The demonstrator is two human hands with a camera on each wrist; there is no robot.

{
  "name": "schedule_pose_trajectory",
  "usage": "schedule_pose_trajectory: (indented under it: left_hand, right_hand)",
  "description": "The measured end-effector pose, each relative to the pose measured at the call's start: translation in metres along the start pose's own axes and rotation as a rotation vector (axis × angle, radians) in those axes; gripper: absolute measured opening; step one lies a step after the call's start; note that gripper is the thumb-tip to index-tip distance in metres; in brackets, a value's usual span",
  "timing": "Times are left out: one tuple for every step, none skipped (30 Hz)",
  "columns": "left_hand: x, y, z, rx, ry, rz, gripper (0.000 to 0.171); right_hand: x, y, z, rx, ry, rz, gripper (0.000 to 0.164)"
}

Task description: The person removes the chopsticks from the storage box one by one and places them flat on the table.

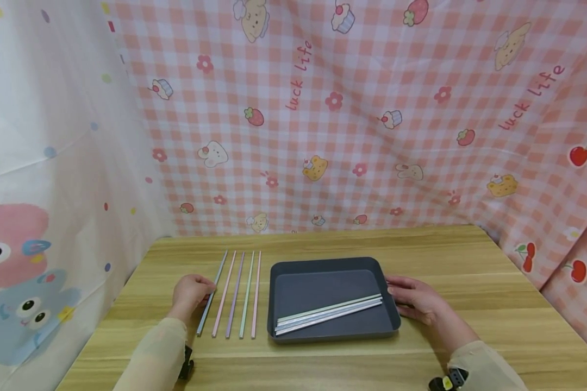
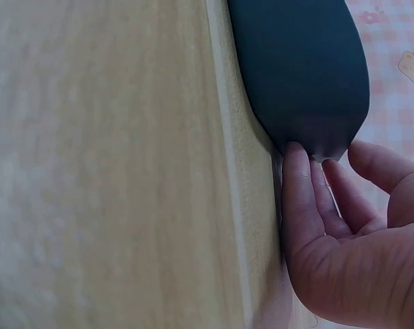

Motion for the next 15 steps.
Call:
schedule_pose_trajectory:
  left_hand:
    - [0.0, 0.0001, 0.0, -0.007, 0.001, 0.0, 0.012]
    - [0.0, 0.0001, -0.0001, -0.01, 0.001, 0.002, 0.012]
    - [-0.0001, 0.0001, -0.0001, -0.012, 0.001, 0.003, 0.011]
    - [0.0002, 0.0002, -0.0006, -0.013, 0.0, 0.003, 0.011]
    - [0.0002, 0.0003, -0.0008, -0.014, -0.001, 0.003, 0.011]
    - [0.0001, 0.0002, -0.0011, -0.013, -0.005, 0.005, 0.01]
    - [0.0002, 0.0002, -0.0016, -0.011, -0.007, 0.007, 0.01]
    - [0.0005, 0.0003, -0.0019, -0.012, -0.008, 0.007, 0.01]
    - [0.0005, 0.0003, -0.0024, -0.013, -0.011, 0.008, 0.01]
    - [0.0005, 0.0003, -0.0028, -0.014, -0.013, 0.01, 0.01]
    - [0.0005, 0.0002, -0.0029, -0.017, -0.014, 0.01, 0.01]
    - [0.0005, 0.0001, -0.0029, -0.02, -0.015, 0.01, 0.01]
    - [0.0006, 0.0001, -0.0029, -0.021, -0.014, 0.01, 0.01]
    - [0.0005, 0.0002, -0.0026, -0.023, -0.013, 0.008, 0.01]
    - [0.0004, 0.0002, -0.0026, -0.021, -0.013, 0.007, 0.011]
  right_hand:
    - [0.0, -0.0001, 0.0, -0.002, -0.001, -0.001, 0.052]
    - [-0.0001, -0.0001, 0.0001, -0.004, -0.001, -0.001, 0.051]
    - [-0.0001, -0.0003, 0.0002, -0.005, -0.001, 0.001, 0.051]
    - [-0.0003, -0.0002, 0.0002, -0.007, -0.001, 0.002, 0.05]
    - [-0.0006, -0.0001, 0.0001, -0.01, -0.001, 0.003, 0.049]
    - [-0.0009, 0.0003, -0.0001, -0.014, -0.003, 0.0, 0.048]
    - [-0.001, 0.0005, -0.0002, -0.015, -0.005, -0.001, 0.047]
    - [-0.0014, 0.0006, -0.0002, -0.015, -0.004, 0.003, 0.047]
    - [-0.0016, 0.0007, -0.0004, -0.015, -0.004, 0.007, 0.047]
    - [-0.0017, 0.0011, -0.0006, -0.016, -0.005, 0.004, 0.046]
    - [-0.0019, 0.0012, -0.0009, -0.015, -0.005, 0.006, 0.046]
    - [-0.0019, 0.0014, -0.0011, -0.014, -0.004, 0.007, 0.046]
    - [-0.0019, 0.0013, -0.0012, -0.013, -0.002, 0.011, 0.045]
    - [-0.0019, 0.0014, -0.0014, -0.012, -0.002, 0.011, 0.045]
    - [-0.0018, 0.0015, -0.0014, -0.012, -0.002, 0.01, 0.045]
Point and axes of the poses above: each hand's wrist, its own x-axis away from the middle knuckle, its own y-axis out of the back of the hand, z = x × y, the point moved 8 cm from there along -x, towards the middle knuckle, and after that the axes turned 4 degrees about z, right-handed, at the moved point
